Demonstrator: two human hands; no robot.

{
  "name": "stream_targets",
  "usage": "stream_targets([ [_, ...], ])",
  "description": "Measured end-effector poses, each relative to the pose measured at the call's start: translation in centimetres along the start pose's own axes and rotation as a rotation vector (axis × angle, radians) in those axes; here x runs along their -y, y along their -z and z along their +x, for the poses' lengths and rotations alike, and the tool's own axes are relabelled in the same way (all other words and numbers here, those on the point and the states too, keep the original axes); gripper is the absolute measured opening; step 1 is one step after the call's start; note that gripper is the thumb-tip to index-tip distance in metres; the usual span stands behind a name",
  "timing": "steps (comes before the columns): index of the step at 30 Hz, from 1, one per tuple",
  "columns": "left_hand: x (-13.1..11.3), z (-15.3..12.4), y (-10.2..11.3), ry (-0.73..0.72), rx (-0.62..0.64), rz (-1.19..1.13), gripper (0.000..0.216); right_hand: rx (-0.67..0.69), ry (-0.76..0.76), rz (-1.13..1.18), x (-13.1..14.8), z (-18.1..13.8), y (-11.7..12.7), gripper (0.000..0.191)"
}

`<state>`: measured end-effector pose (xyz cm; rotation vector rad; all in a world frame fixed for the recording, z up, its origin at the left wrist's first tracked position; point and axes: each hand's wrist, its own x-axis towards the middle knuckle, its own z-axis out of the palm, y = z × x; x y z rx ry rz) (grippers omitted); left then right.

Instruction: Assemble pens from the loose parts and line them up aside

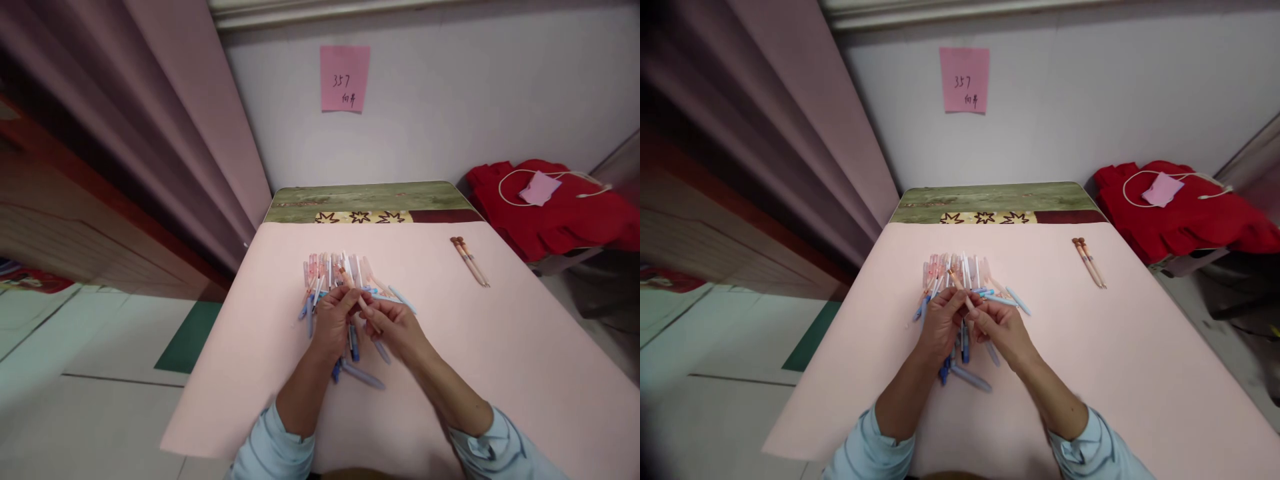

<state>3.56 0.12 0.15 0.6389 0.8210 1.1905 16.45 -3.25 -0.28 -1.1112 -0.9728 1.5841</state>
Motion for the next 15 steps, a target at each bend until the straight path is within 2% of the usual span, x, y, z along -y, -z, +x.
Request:
stream_targets([
  [4,0.3,0.1,-0.3,-0.064,-0.017,0.132,0.020,-0.048,0.091,-0.153,-0.5,0.3,-0.2,0.038],
  [7,-1.0,0.0,-0.7,-0.101,-0.027,0.144,0.022,-0.097,0.162,-0.167,0.1,0.1,0.5,0.040],
  [9,-2.8,-0.1,-0.7,-0.140,-0.078,0.088,0.025,-0.220,0.208,-0.165,0.9,-0.1,2.0,0.041],
  [12,-5.8,-0.5,0.0,-0.168,-0.153,0.058,0.029,-0.465,0.239,-0.215,2.1,-0.7,5.5,0.042],
  [14,-7.3,-0.8,1.0,-0.185,-0.212,0.057,0.030,-0.555,0.228,-0.294,2.6,-1.2,7.7,0.043],
  [15,-7.7,-1.1,1.6,-0.176,-0.234,0.063,0.032,-0.551,0.217,-0.345,2.7,-1.4,8.6,0.043],
])
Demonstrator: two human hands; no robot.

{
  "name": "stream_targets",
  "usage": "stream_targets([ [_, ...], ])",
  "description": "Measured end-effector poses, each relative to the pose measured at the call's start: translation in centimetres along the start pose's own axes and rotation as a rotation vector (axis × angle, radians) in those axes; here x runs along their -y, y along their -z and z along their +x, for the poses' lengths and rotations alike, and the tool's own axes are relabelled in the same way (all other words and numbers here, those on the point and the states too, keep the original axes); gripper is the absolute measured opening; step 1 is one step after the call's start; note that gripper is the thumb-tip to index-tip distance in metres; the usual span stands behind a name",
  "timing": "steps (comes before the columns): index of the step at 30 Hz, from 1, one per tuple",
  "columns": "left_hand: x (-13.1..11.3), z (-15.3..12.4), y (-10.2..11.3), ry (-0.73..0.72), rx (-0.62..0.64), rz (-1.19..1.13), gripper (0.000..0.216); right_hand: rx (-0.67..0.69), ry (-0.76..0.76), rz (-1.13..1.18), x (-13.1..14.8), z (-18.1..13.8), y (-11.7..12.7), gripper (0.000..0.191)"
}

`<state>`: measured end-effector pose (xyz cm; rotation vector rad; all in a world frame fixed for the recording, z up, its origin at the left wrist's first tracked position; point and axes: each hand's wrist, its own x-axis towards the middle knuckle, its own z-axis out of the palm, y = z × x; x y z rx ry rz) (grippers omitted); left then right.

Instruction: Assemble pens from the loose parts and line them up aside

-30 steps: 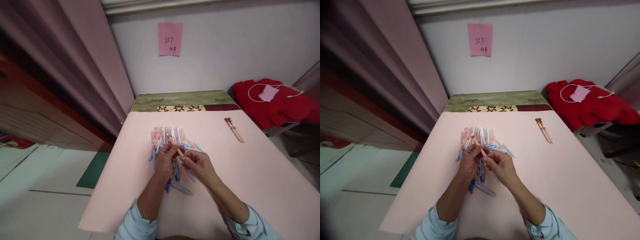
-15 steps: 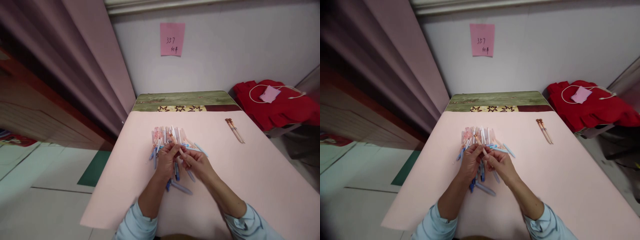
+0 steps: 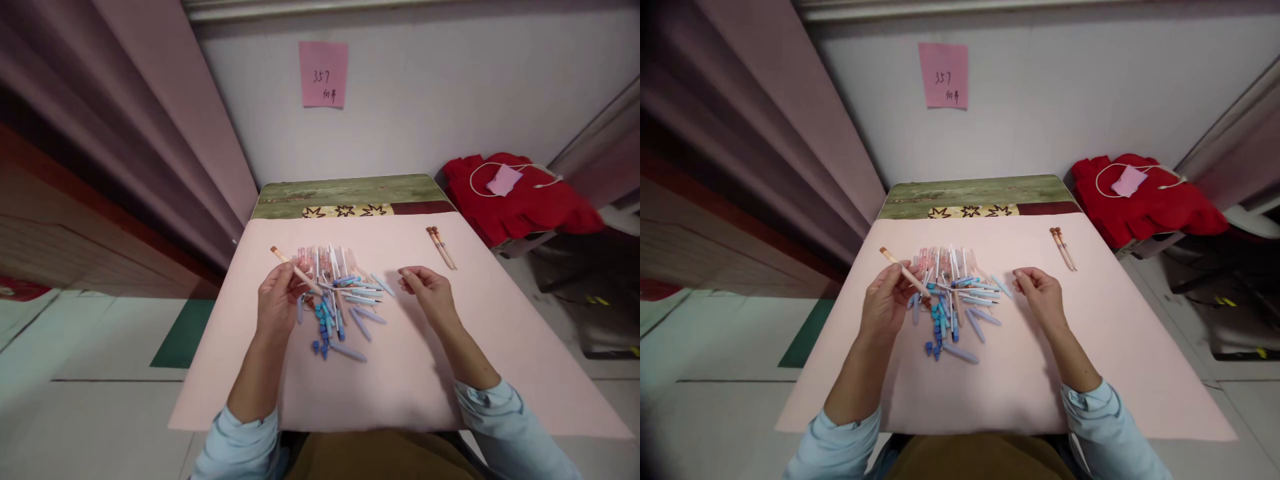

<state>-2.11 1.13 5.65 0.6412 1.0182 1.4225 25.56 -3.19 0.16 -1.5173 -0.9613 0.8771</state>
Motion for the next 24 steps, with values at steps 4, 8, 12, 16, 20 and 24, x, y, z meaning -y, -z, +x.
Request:
stream_targets([
  [4,0.3,-0.4,2.0,0.141,-0.025,0.050,0.036,0.073,0.071,-0.264,-0.6,0.0,0.9,0.036],
  [8,1.1,-0.5,3.0,0.199,-0.091,0.050,0.035,0.139,0.225,-0.624,-0.2,-0.2,-1.1,0.019],
  [12,0.8,-0.2,3.5,0.183,-0.120,0.068,0.034,0.232,0.336,-0.866,0.5,0.3,-3.3,0.020],
  [16,0.5,0.1,3.7,0.203,-0.133,0.083,0.033,0.279,0.380,-0.982,0.9,0.6,-4.7,0.025],
  [20,0.9,0.5,3.6,0.228,-0.136,0.071,0.035,0.336,0.406,-1.002,0.7,0.4,-4.7,0.018],
  [24,1.2,1.1,3.4,0.235,-0.127,0.082,0.037,0.391,0.424,-0.905,0.3,-0.3,-3.6,0.015],
])
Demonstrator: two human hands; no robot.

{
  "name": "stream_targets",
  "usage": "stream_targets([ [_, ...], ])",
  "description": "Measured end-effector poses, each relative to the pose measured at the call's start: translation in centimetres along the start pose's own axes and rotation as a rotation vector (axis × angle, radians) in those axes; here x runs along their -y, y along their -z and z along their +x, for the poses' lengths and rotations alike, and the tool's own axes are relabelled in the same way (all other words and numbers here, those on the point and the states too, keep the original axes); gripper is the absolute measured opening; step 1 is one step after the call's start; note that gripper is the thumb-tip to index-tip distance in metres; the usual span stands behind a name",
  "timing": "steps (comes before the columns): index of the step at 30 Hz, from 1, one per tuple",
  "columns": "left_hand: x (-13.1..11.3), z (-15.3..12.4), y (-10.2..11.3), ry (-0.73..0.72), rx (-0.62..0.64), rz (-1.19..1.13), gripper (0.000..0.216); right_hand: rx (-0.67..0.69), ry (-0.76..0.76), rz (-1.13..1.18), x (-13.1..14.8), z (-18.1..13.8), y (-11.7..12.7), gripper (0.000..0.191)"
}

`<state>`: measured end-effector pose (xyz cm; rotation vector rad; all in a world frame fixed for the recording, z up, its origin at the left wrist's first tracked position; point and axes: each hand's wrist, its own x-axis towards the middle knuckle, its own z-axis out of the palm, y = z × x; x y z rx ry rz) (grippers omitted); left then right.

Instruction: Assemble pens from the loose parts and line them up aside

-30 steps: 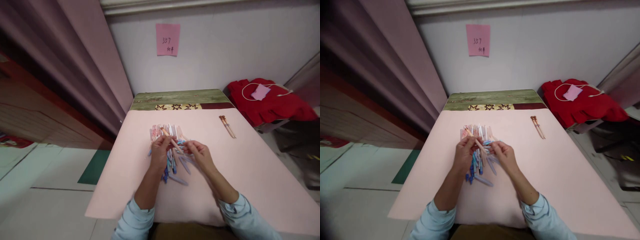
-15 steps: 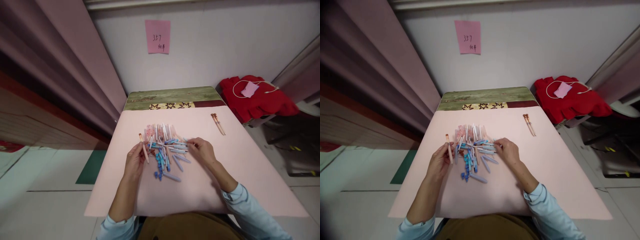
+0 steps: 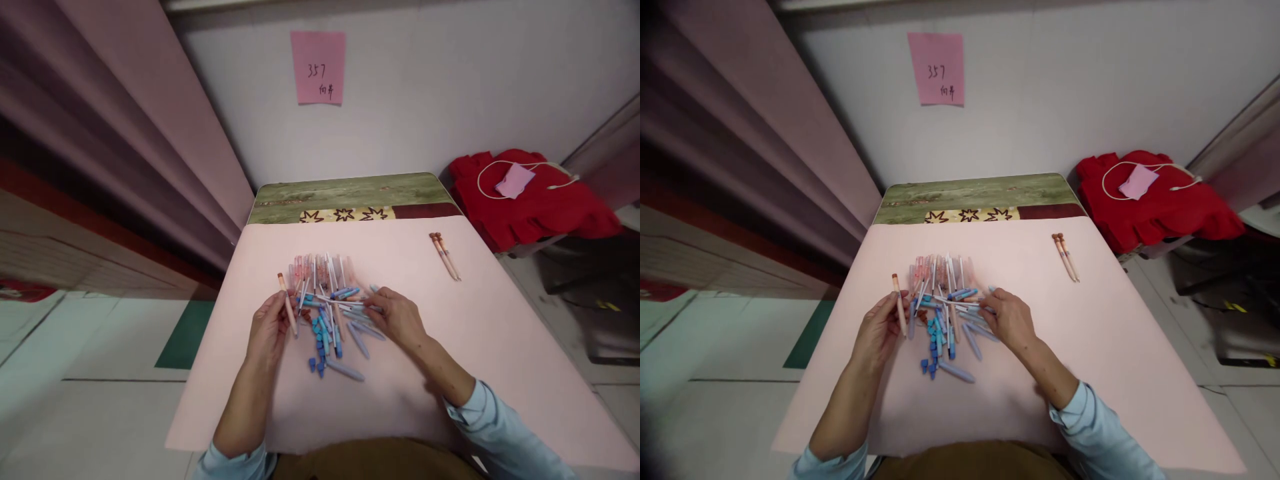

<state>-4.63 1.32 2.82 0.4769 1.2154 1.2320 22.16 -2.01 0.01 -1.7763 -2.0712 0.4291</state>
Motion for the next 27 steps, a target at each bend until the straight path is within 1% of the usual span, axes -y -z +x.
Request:
stream_targets([
  [3,0.4,-0.2,-0.7,-0.014,0.058,0.055,0.037,-0.041,-0.042,0.138,0.1,-0.8,0.4,0.017],
  [6,1.4,-1.3,-2.1,-0.018,0.133,0.122,0.032,-0.088,-0.115,0.392,1.2,-1.3,0.6,0.019],
  [7,2.0,-1.9,-2.6,0.002,0.162,0.135,0.031,-0.082,-0.138,0.505,1.8,-1.5,0.6,0.021],
  [9,3.2,-3.1,-3.7,0.049,0.233,0.159,0.031,-0.023,-0.181,0.739,3.2,-2.0,0.3,0.028],
  [11,4.4,-4.2,-4.7,0.033,0.265,0.152,0.032,0.043,-0.227,0.930,4.3,-2.5,-0.2,0.037],
  [13,5.5,-5.1,-5.4,-0.015,0.250,0.141,0.030,0.071,-0.284,1.054,5.0,-3.0,-0.8,0.043],
  [15,6.1,-5.4,-5.5,-0.059,0.274,0.170,0.028,0.073,-0.330,1.099,5.1,-3.4,-1.3,0.043],
  [17,5.8,-5.1,-4.8,-0.114,0.298,0.268,0.025,0.061,-0.348,1.081,4.6,-3.8,-1.5,0.040],
  [18,5.3,-4.7,-4.0,-0.151,0.295,0.345,0.023,0.051,-0.350,1.066,4.2,-4.0,-1.5,0.039],
  [19,4.6,-4.1,-3.0,-0.223,0.233,0.423,0.022,0.040,-0.353,1.059,3.8,-4.1,-1.6,0.038],
  [21,2.8,-2.8,-0.5,-0.442,0.031,0.582,0.018,0.019,-0.369,1.079,3.0,-4.5,-1.6,0.037],
  [22,2.0,-2.2,0.8,-0.541,-0.059,0.716,0.016,0.009,-0.382,1.101,2.6,-4.7,-1.6,0.037],
  [23,1.2,-1.7,1.9,-0.634,-0.116,0.864,0.013,0.000,-0.395,1.123,2.2,-4.8,-1.6,0.038],
  [24,0.7,-1.4,2.9,-0.708,-0.127,1.009,0.009,-0.007,-0.405,1.140,2.0,-4.9,-1.7,0.038],
  [25,0.4,-1.2,3.6,-0.772,-0.106,1.123,0.007,-0.009,-0.411,1.149,1.8,-5.0,-1.8,0.038],
  [27,0.6,-1.2,4.1,-0.875,-0.032,1.299,0.009,0.001,-0.412,1.153,1.8,-5.0,-2.0,0.039],
])
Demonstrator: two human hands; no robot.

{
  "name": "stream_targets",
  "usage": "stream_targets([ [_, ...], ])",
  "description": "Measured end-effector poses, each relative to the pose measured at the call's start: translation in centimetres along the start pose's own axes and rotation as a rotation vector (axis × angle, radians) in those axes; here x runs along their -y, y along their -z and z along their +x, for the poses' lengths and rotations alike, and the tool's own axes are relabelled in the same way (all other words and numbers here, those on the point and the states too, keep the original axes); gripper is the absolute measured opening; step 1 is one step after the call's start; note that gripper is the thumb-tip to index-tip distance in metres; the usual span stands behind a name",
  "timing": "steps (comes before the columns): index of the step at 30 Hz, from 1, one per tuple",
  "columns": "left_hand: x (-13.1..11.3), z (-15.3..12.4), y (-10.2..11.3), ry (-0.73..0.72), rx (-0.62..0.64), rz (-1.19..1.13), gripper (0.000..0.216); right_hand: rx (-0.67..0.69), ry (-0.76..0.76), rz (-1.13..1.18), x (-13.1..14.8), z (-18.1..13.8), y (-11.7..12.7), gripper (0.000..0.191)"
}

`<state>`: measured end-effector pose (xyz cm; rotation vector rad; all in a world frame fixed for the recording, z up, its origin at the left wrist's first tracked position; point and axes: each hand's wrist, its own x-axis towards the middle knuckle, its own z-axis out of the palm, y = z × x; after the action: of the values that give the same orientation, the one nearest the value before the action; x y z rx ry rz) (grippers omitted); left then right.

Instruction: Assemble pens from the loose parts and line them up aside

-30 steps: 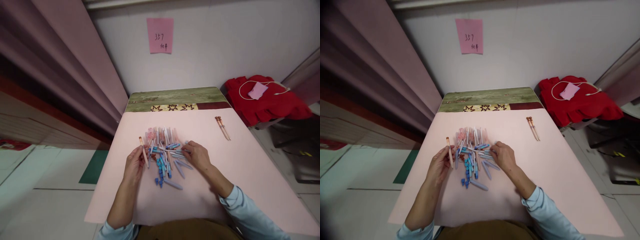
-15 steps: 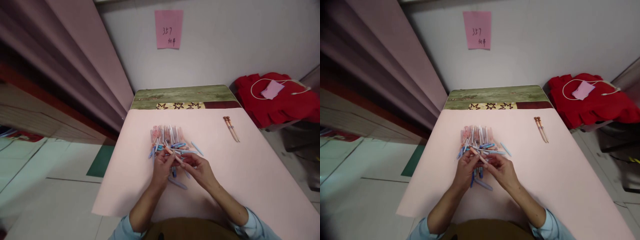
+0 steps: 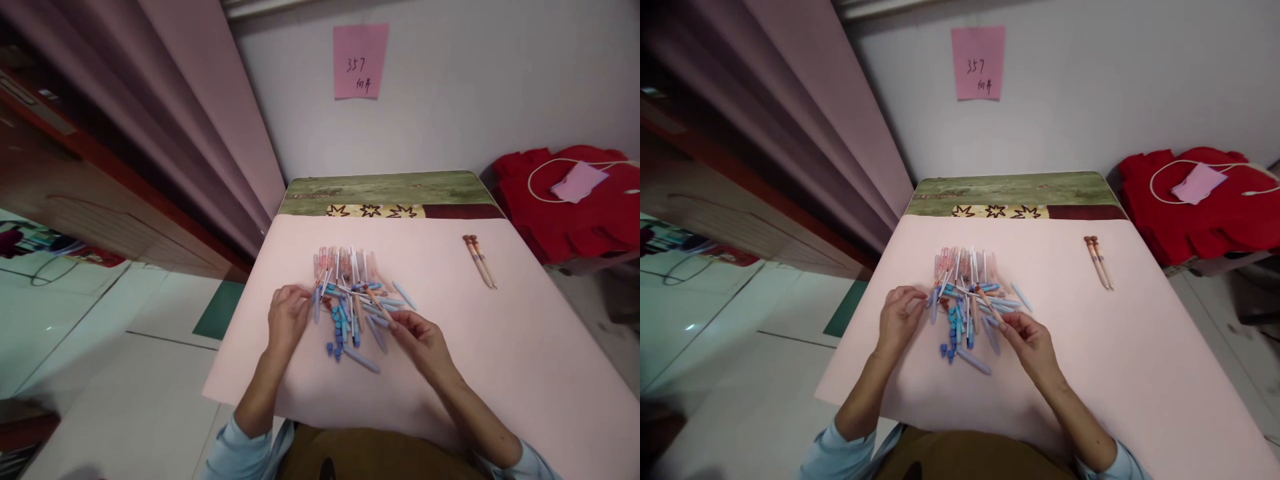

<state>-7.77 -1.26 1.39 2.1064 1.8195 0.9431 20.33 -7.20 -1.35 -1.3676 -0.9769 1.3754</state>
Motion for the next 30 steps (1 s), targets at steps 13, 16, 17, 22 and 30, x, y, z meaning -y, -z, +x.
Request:
stream_targets([
  [13,-2.0,1.1,-2.4,-0.392,0.378,0.286,0.022,-0.002,-0.023,0.071,0.1,-0.8,0.0,0.037],
  [16,-2.1,1.4,-2.4,-0.410,0.416,0.297,0.021,0.005,-0.022,0.086,-0.2,-0.7,0.1,0.039],
  [17,-2.2,1.5,-2.3,-0.412,0.421,0.299,0.020,0.008,-0.019,0.086,-0.2,-0.7,0.1,0.039],
  [22,-3.3,1.9,-0.9,-0.366,0.345,0.160,0.015,-0.012,0.002,0.064,0.3,-0.9,0.3,0.040],
  [30,-8.3,2.2,-1.0,0.320,0.254,-0.941,0.020,-0.060,0.121,-0.124,2.9,-1.3,0.4,0.036],
])
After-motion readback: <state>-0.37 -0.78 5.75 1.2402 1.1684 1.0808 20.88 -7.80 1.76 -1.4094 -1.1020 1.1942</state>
